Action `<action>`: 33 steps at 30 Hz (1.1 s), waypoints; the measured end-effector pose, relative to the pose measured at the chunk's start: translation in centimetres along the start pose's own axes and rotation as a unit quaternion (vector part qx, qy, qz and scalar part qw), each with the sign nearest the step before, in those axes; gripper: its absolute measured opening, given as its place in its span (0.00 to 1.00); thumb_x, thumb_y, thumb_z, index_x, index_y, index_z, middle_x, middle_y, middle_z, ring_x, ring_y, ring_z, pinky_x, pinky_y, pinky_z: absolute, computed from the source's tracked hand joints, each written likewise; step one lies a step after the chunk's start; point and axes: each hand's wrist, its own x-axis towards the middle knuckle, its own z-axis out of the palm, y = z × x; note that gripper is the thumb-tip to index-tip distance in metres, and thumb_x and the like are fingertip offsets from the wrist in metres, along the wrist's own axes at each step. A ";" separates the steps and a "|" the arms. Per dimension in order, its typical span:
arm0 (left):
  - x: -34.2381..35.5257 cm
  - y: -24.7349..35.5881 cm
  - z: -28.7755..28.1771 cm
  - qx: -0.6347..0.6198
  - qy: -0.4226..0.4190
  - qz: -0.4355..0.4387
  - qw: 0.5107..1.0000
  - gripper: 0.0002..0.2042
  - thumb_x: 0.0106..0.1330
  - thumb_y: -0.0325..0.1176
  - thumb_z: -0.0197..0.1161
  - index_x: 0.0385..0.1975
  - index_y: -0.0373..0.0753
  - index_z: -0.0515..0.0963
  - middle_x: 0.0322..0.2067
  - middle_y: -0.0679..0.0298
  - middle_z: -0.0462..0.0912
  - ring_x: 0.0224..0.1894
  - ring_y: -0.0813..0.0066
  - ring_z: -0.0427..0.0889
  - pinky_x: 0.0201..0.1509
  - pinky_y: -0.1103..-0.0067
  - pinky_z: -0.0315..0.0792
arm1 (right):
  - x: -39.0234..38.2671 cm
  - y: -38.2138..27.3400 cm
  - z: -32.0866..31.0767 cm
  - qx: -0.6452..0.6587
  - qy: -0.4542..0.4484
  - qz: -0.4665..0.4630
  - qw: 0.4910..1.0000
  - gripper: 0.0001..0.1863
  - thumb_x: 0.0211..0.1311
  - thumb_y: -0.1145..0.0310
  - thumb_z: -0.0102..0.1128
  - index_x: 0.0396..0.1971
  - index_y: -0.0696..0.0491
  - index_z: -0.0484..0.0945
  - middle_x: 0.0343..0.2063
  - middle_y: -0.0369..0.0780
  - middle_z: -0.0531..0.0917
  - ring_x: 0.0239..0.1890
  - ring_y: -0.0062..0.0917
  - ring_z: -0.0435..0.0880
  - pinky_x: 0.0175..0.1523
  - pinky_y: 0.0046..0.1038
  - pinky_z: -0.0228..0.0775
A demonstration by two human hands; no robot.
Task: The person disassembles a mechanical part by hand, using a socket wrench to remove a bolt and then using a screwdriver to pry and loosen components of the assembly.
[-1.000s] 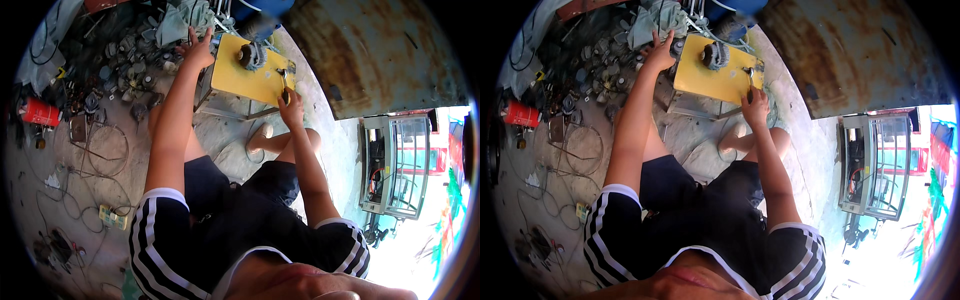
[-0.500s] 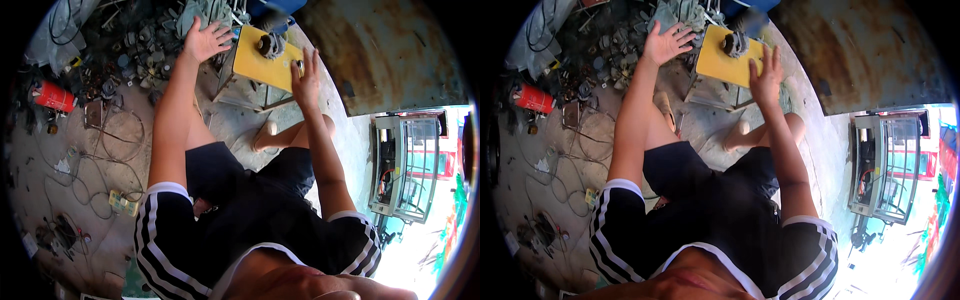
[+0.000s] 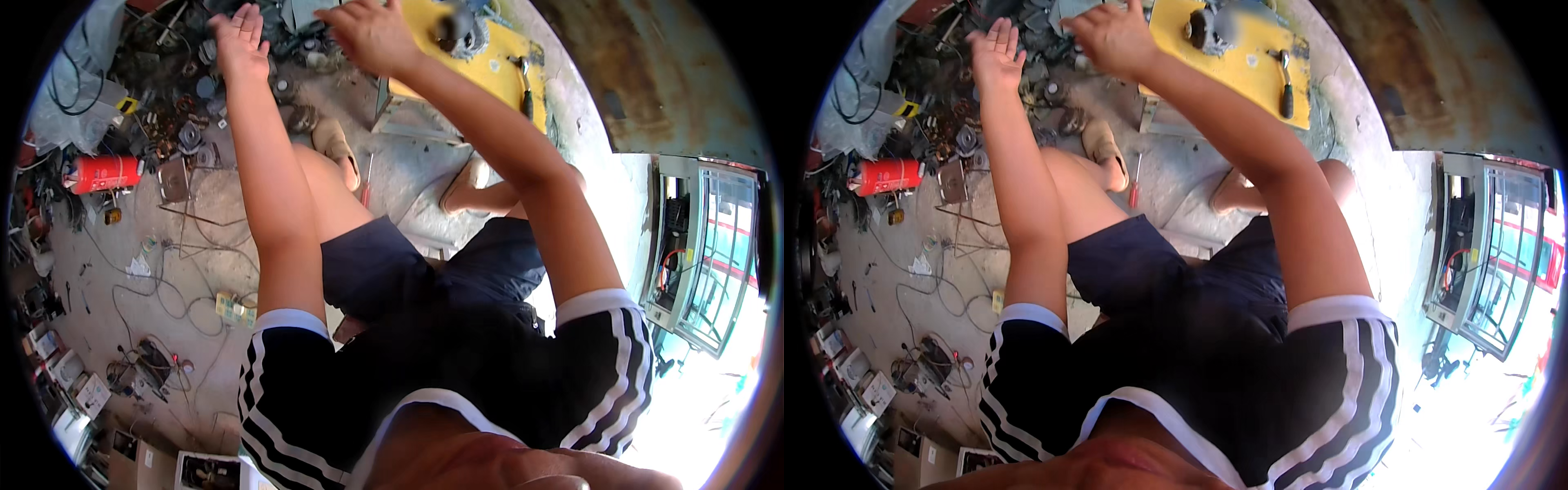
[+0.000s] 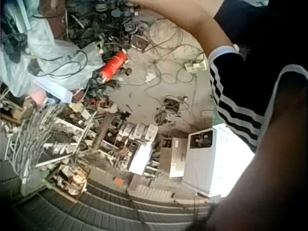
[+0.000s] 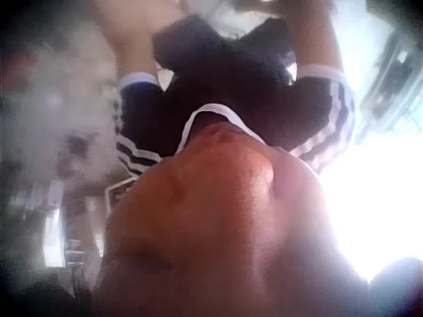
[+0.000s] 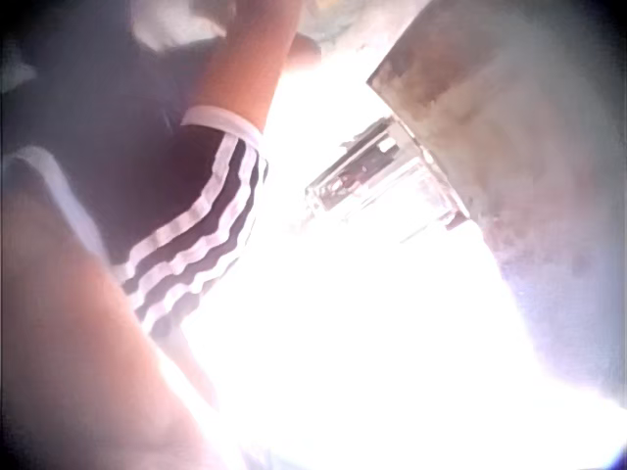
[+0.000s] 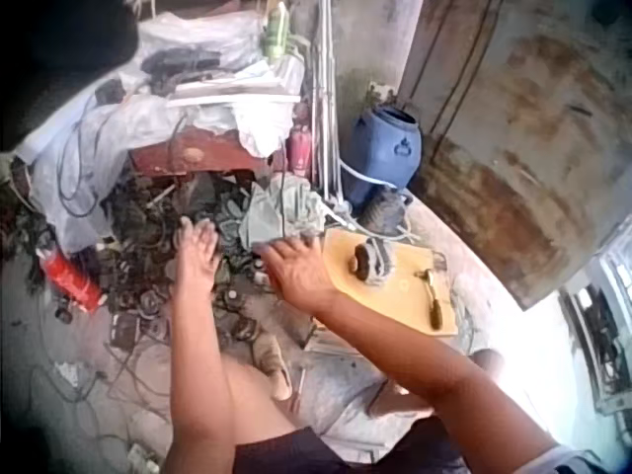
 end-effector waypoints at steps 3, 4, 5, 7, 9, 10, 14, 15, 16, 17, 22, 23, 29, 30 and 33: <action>0.2 -2.3 2.1 0.220 0.065 0.043 0.972 0.28 0.62 0.35 0.62 0.65 0.46 0.66 0.63 0.63 0.71 0.68 0.68 0.65 0.71 0.60 0.46 | -7.5 -4.7 0.4 0.178 0.072 -0.039 0.981 0.20 0.54 0.72 0.61 0.50 0.47 0.77 0.31 0.36 0.78 0.39 0.31 0.79 0.46 0.36 0.63; 0.3 -2.5 3.3 0.249 0.055 0.064 0.965 0.33 0.57 0.29 0.61 0.67 0.44 0.63 0.62 0.58 0.70 0.66 0.65 0.66 0.69 0.66 0.52 | -11.5 -5.4 2.0 0.201 -0.007 -0.002 0.980 0.19 0.54 0.72 0.61 0.48 0.47 0.78 0.32 0.37 0.78 0.38 0.32 0.79 0.44 0.35 0.64; 0.4 -2.6 3.9 0.281 0.048 0.086 0.955 0.39 0.52 0.23 0.61 0.70 0.42 0.61 0.62 0.52 0.69 0.64 0.62 0.68 0.68 0.71 0.59 | -15.7 -6.3 3.9 0.227 -0.084 0.031 0.970 0.18 0.54 0.73 0.61 0.47 0.48 0.78 0.32 0.37 0.78 0.38 0.33 0.79 0.43 0.34 0.65; 0.5 -2.5 4.5 0.274 0.040 0.181 0.944 0.37 0.54 0.24 0.60 0.69 0.37 0.60 0.63 0.50 0.67 0.65 0.60 0.66 0.69 0.71 0.58 | -23.1 -7.6 7.8 0.238 -0.323 0.169 0.900 0.15 0.59 0.69 0.58 0.48 0.50 0.78 0.38 0.42 0.80 0.43 0.39 0.81 0.46 0.40 0.71; -1.9 -2.0 7.5 0.282 0.044 0.226 0.931 0.35 0.59 0.28 0.60 0.69 0.31 0.58 0.65 0.48 0.64 0.68 0.59 0.62 0.71 0.69 0.54 | -30.9 -7.9 13.1 0.233 -0.569 0.191 0.765 0.20 0.62 0.62 0.58 0.54 0.49 0.75 0.46 0.45 0.82 0.51 0.42 0.81 0.54 0.42 0.73; -1.5 -2.4 7.2 0.250 0.031 0.209 0.945 0.35 0.60 0.30 0.60 0.69 0.32 0.58 0.66 0.47 0.63 0.69 0.59 0.61 0.72 0.69 0.52 | -34.0 -8.0 15.8 0.233 -0.670 0.125 0.693 0.21 0.62 0.59 0.58 0.55 0.47 0.75 0.49 0.45 0.82 0.52 0.42 0.82 0.56 0.42 0.74; -0.1 -3.7 7.1 0.159 0.004 0.115 0.981 0.34 0.66 0.38 0.61 0.70 0.35 0.57 0.69 0.52 0.61 0.73 0.62 0.57 0.75 0.70 0.46 | -38.1 -10.0 20.8 0.312 -0.638 0.216 0.670 0.27 0.62 0.55 0.60 0.60 0.48 0.70 0.51 0.50 0.80 0.55 0.46 0.79 0.57 0.44 0.72; -1.2 -3.3 7.0 0.115 -0.007 0.117 0.986 0.34 0.66 0.39 0.61 0.70 0.36 0.57 0.69 0.54 0.62 0.73 0.63 0.57 0.75 0.71 0.46 | -37.4 -10.7 21.5 0.308 -0.620 0.254 0.675 0.28 0.61 0.55 0.59 0.61 0.47 0.69 0.50 0.50 0.81 0.54 0.46 0.80 0.56 0.45 0.72; -1.4 -2.7 6.8 0.072 -0.017 0.125 0.989 0.34 0.66 0.40 0.61 0.71 0.37 0.57 0.69 0.56 0.62 0.73 0.64 0.57 0.75 0.72 0.45 | -36.2 -11.3 22.2 0.303 -0.598 0.287 0.684 0.29 0.61 0.55 0.59 0.62 0.45 0.68 0.49 0.51 0.81 0.52 0.46 0.81 0.55 0.45 0.73; -0.2 -1.3 5.9 0.019 0.037 0.094 0.995 0.30 0.68 0.41 0.59 0.68 0.38 0.62 0.68 0.62 0.65 0.72 0.69 0.59 0.76 0.67 0.42 | -35.4 -11.8 23.3 0.278 -0.606 0.281 0.690 0.30 0.62 0.57 0.58 0.64 0.42 0.65 0.48 0.52 0.81 0.48 0.47 0.83 0.53 0.45 0.74; -1.4 0.5 4.5 -0.065 0.218 -0.073 0.971 0.27 0.69 0.38 0.58 0.67 0.44 0.61 0.67 0.62 0.67 0.71 0.66 0.63 0.73 0.50 0.35 | -41.5 -14.6 33.9 0.309 -0.548 0.186 0.754 0.27 0.64 0.62 0.50 0.64 0.46 0.66 0.46 0.40 0.84 0.51 0.45 0.81 0.50 0.51 0.74; -1.2 -0.3 5.5 -0.064 0.181 -0.073 0.979 0.30 0.69 0.35 0.56 0.69 0.41 0.55 0.69 0.56 0.61 0.71 0.61 0.61 0.74 0.48 0.31 | -45.2 -14.1 37.8 0.249 -0.576 0.075 0.775 0.27 0.63 0.63 0.51 0.64 0.49 0.65 0.46 0.40 0.84 0.52 0.44 0.80 0.51 0.52 0.73; -2.7 0.1 5.6 -0.078 0.212 -0.062 0.972 0.21 0.70 0.35 0.54 0.61 0.39 0.64 0.68 0.57 0.63 0.71 0.63 0.61 0.74 0.50 0.35 | -43.6 -14.3 36.0 0.259 -0.566 0.178 0.762 0.23 0.61 0.62 0.54 0.55 0.55 0.72 0.41 0.46 0.84 0.45 0.44 0.83 0.48 0.48 0.75; -2.3 0.0 5.9 -0.079 0.198 -0.063 0.975 0.21 0.69 0.35 0.54 0.61 0.39 0.64 0.67 0.57 0.64 0.71 0.63 0.61 0.74 0.51 0.35 | -42.4 -13.8 34.5 0.276 -0.546 0.224 0.758 0.22 0.60 0.62 0.55 0.53 0.55 0.73 0.40 0.47 0.84 0.44 0.45 0.83 0.47 0.47 0.75; -1.3 -1.7 6.1 -0.067 0.172 -0.089 0.979 0.20 0.71 0.35 0.51 0.61 0.39 0.64 0.65 0.60 0.68 0.67 0.64 0.67 0.72 0.51 0.44 | -39.0 -11.2 29.3 0.348 -0.497 0.333 0.722 0.22 0.61 0.60 0.56 0.54 0.52 0.70 0.37 0.52 0.82 0.40 0.46 0.84 0.46 0.46 0.76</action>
